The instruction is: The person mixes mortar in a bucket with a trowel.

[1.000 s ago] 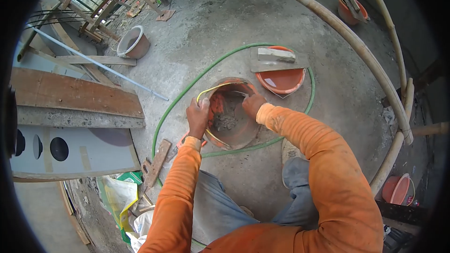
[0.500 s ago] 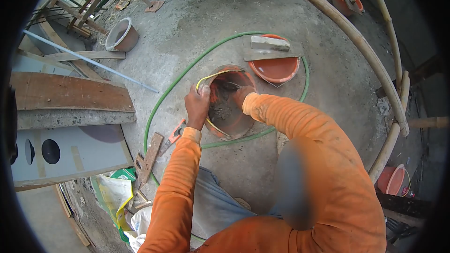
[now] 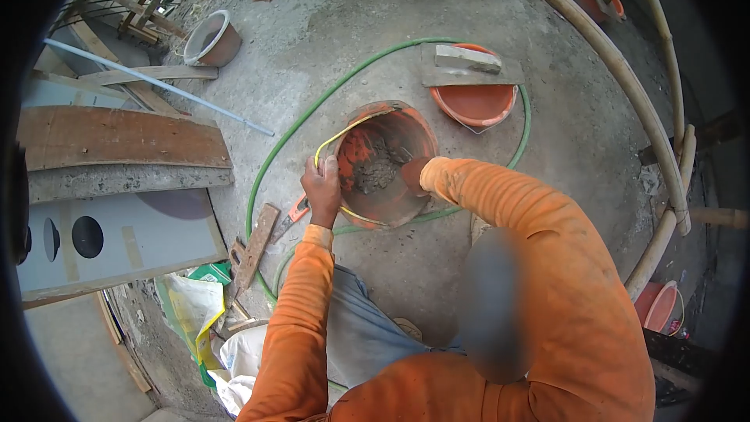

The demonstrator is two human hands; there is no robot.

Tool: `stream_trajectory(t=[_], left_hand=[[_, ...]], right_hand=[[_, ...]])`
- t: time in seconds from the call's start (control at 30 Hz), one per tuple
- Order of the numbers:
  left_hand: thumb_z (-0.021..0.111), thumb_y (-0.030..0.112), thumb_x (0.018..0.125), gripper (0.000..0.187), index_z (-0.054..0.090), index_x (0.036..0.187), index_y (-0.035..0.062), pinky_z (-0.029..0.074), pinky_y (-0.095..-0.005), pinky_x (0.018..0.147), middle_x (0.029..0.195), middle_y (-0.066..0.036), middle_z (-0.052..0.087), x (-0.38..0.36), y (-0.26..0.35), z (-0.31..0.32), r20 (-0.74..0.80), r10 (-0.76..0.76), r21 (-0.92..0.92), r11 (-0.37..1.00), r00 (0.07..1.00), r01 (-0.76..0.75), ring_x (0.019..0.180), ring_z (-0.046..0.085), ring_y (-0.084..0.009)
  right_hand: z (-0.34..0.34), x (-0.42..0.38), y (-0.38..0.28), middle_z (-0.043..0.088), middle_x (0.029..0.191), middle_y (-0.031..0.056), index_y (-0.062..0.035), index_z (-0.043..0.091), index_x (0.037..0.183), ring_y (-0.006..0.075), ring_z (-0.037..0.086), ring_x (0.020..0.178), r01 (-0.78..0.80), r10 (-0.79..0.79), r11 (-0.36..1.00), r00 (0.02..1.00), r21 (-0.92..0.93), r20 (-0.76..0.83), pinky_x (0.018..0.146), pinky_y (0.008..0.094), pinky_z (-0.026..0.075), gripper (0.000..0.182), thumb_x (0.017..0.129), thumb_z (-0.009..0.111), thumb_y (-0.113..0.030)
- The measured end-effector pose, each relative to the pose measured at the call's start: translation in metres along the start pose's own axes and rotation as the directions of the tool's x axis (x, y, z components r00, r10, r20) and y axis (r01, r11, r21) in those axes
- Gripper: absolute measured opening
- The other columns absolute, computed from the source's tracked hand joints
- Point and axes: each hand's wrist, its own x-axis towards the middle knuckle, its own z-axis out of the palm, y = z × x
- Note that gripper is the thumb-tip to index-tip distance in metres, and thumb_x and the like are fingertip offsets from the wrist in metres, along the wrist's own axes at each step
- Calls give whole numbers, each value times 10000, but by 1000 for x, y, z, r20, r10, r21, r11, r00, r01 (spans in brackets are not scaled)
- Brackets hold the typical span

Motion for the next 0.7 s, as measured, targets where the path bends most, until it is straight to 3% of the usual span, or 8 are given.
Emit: stream_trajectory(t=[0.23, 0.3, 0.33, 0.43, 0.6, 0.67, 0.7], left_hand=[[647, 182, 938, 291, 457, 788, 21, 357, -307, 527, 642, 13, 436, -17, -10, -13, -7, 32, 63, 998, 999, -31, 608, 391, -73], [645, 185, 935, 288, 460, 788, 22, 357, -312, 528, 641, 14, 433, -17, -15, -16, -30, 23, 100, 995, 999, -20, 605, 387, -78], [640, 183, 935, 281, 461, 789, 23, 354, -311, 528, 639, 14, 428, -21, -16, -20, -39, 36, 103, 994, 999, -32, 601, 383, -80], [636, 178, 940, 271, 460, 805, 21, 359, -312, 532, 639, 8, 430, -20, -16, -28, -29, 42, 131, 991, 999, -38, 598, 385, -87], [622, 156, 942, 236, 468, 826, 19, 353, -303, 539, 651, 10, 431, -28, -23, -36, -15, 44, 202, 978, 999, -40, 602, 381, -83], [611, 145, 943, 218, 473, 831, 17, 347, -293, 543, 659, 18, 407, -30, -26, -33, -49, 49, 131, 991, 998, -42, 606, 371, -81], [611, 145, 943, 218, 473, 831, 17, 347, -293, 543, 659, 18, 407, -31, -27, -32, -50, 50, 135, 990, 997, -43, 606, 371, -81]], right_hand=[[10, -20, 7, 727, 919, 231, 77, 739, 979, 349, 720, 819, 56, -58, 968, 998, 246, 3, 753, 482, 547, 343, 876, 600, -219], [-5, -45, 3, 730, 906, 210, 86, 725, 992, 319, 720, 782, -20, -20, 900, 996, 435, 88, 723, 461, 548, 361, 887, 605, -238], [-1, -44, 4, 730, 906, 210, 86, 725, 992, 319, 720, 782, -10, -27, 900, 997, 436, 79, 723, 461, 548, 361, 887, 605, -238], [6, -44, 11, 725, 888, 125, 41, 697, 991, 252, 713, 750, -46, -96, 782, 977, 622, 193, 672, 417, 554, 368, 976, 578, -307], [24, -35, 15, 697, 843, 121, 49, 663, 935, 243, 691, 694, -18, -191, 651, 964, 759, 187, 616, 419, 535, 380, 987, 565, -315], [28, -38, 15, 689, 828, 125, 48, 655, 900, 241, 682, 678, -10, -192, 637, 966, 771, 171, 604, 424, 528, 388, 988, 563, -319], [33, -40, 15, 677, 819, 127, 49, 647, 890, 239, 669, 659, -35, -201, 536, 965, 843, 168, 588, 422, 520, 384, 987, 566, -314]])
